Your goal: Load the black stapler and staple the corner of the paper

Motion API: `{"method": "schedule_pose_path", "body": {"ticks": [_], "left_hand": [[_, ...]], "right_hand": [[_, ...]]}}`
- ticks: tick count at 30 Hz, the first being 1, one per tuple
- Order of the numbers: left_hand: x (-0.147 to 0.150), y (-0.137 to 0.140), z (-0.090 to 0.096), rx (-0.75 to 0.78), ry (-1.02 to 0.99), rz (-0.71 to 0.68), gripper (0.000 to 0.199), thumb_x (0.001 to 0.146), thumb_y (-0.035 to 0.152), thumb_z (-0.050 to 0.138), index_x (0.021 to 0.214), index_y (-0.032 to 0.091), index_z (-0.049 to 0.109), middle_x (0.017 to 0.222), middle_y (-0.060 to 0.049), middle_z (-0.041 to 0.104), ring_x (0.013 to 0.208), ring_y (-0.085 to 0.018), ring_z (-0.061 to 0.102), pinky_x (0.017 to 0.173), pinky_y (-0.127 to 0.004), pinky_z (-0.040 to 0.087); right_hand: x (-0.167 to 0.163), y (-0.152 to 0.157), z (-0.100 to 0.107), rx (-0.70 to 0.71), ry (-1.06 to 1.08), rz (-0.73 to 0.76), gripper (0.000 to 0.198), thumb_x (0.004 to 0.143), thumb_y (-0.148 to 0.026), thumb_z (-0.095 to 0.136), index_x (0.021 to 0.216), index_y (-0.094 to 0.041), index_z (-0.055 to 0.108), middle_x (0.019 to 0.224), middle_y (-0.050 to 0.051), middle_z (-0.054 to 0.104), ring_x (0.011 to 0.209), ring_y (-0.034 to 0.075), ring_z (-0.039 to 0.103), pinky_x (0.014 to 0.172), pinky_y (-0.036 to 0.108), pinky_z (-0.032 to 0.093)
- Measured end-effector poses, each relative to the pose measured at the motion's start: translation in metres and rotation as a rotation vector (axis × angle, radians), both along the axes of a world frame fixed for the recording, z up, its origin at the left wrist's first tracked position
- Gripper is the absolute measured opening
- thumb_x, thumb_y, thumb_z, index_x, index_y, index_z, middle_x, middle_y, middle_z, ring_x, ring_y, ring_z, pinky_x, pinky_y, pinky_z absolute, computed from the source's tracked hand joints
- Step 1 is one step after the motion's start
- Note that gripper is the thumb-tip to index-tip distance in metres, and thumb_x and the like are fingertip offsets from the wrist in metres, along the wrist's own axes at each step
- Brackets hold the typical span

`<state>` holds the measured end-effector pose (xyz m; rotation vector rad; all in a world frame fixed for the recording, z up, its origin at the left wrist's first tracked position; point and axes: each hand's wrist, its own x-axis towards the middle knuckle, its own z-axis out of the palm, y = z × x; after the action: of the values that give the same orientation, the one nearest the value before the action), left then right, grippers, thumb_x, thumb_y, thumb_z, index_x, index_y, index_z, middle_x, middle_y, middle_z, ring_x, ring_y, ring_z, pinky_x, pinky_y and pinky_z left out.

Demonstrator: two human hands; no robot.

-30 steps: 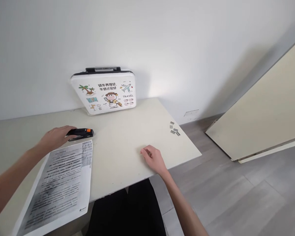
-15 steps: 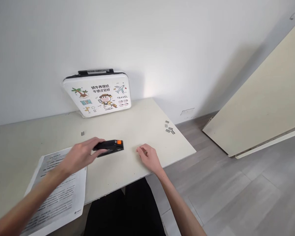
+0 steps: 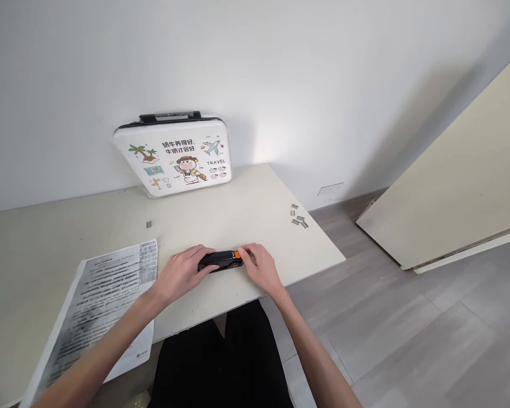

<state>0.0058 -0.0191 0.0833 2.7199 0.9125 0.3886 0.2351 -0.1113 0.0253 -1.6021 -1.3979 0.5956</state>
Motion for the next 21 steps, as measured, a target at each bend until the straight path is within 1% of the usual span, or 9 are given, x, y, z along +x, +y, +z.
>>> {"method": "schedule_pose_path", "body": {"ticks": [4, 7, 10, 14, 17, 21], "left_hand": [[-0.015, 0.0, -0.007, -0.135, -0.115, 0.081, 0.029, 0.098, 0.05, 0.064, 0.118, 0.028, 0.064, 0.112, -0.003, 0.075, 0.096, -0.025, 0.073, 0.08, -0.037, 0.057], [-0.026, 0.0, -0.012, -0.193, -0.121, 0.117, 0.03, 0.096, 0.054, 0.065, 0.108, 0.027, 0.066, 0.106, -0.003, 0.074, 0.095, -0.026, 0.073, 0.079, -0.037, 0.057], [-0.031, 0.0, -0.016, -0.236, -0.134, 0.123, 0.029, 0.098, 0.055, 0.062, 0.1, 0.026, 0.067, 0.108, -0.003, 0.074, 0.094, -0.025, 0.073, 0.077, -0.036, 0.057], [-0.029, 0.002, -0.022, -0.246, -0.175, 0.112, 0.031, 0.099, 0.055, 0.061, 0.095, 0.025, 0.067, 0.106, -0.002, 0.072, 0.087, -0.022, 0.071, 0.074, -0.034, 0.055], [-0.029, 0.004, -0.026, -0.244, -0.207, 0.104, 0.034, 0.1, 0.056, 0.061, 0.09, 0.025, 0.067, 0.103, -0.002, 0.072, 0.084, -0.021, 0.07, 0.073, -0.034, 0.056], [-0.036, 0.005, -0.028, -0.191, -0.189, 0.109, 0.036, 0.102, 0.058, 0.057, 0.093, 0.025, 0.07, 0.106, -0.003, 0.074, 0.085, -0.022, 0.071, 0.07, -0.034, 0.056]], "right_hand": [[-0.003, 0.0, -0.002, -0.042, -0.014, -0.031, 0.043, 0.107, -0.058, 0.041, 0.101, -0.027, 0.07, 0.105, 0.007, 0.076, 0.1, 0.025, 0.066, 0.087, 0.038, 0.051], [-0.005, 0.001, -0.003, -0.057, -0.01, -0.037, 0.045, 0.107, -0.059, 0.04, 0.101, -0.027, 0.071, 0.105, 0.006, 0.076, 0.102, 0.025, 0.065, 0.088, 0.038, 0.05], [-0.006, 0.001, -0.004, -0.061, -0.035, -0.031, 0.045, 0.108, -0.059, 0.039, 0.1, -0.028, 0.071, 0.103, 0.006, 0.076, 0.102, 0.026, 0.064, 0.088, 0.038, 0.05], [-0.008, 0.002, -0.005, -0.022, -0.079, -0.022, 0.043, 0.108, -0.055, 0.04, 0.1, -0.026, 0.07, 0.101, 0.006, 0.076, 0.098, 0.026, 0.065, 0.088, 0.038, 0.049], [-0.009, 0.002, -0.005, -0.013, -0.079, -0.018, 0.043, 0.108, -0.056, 0.04, 0.1, -0.026, 0.07, 0.1, 0.007, 0.076, 0.096, 0.025, 0.066, 0.087, 0.038, 0.05], [-0.01, 0.0, -0.005, -0.032, -0.086, -0.036, 0.046, 0.109, -0.057, 0.036, 0.102, -0.026, 0.07, 0.101, 0.007, 0.076, 0.097, 0.026, 0.066, 0.087, 0.038, 0.05]]}}
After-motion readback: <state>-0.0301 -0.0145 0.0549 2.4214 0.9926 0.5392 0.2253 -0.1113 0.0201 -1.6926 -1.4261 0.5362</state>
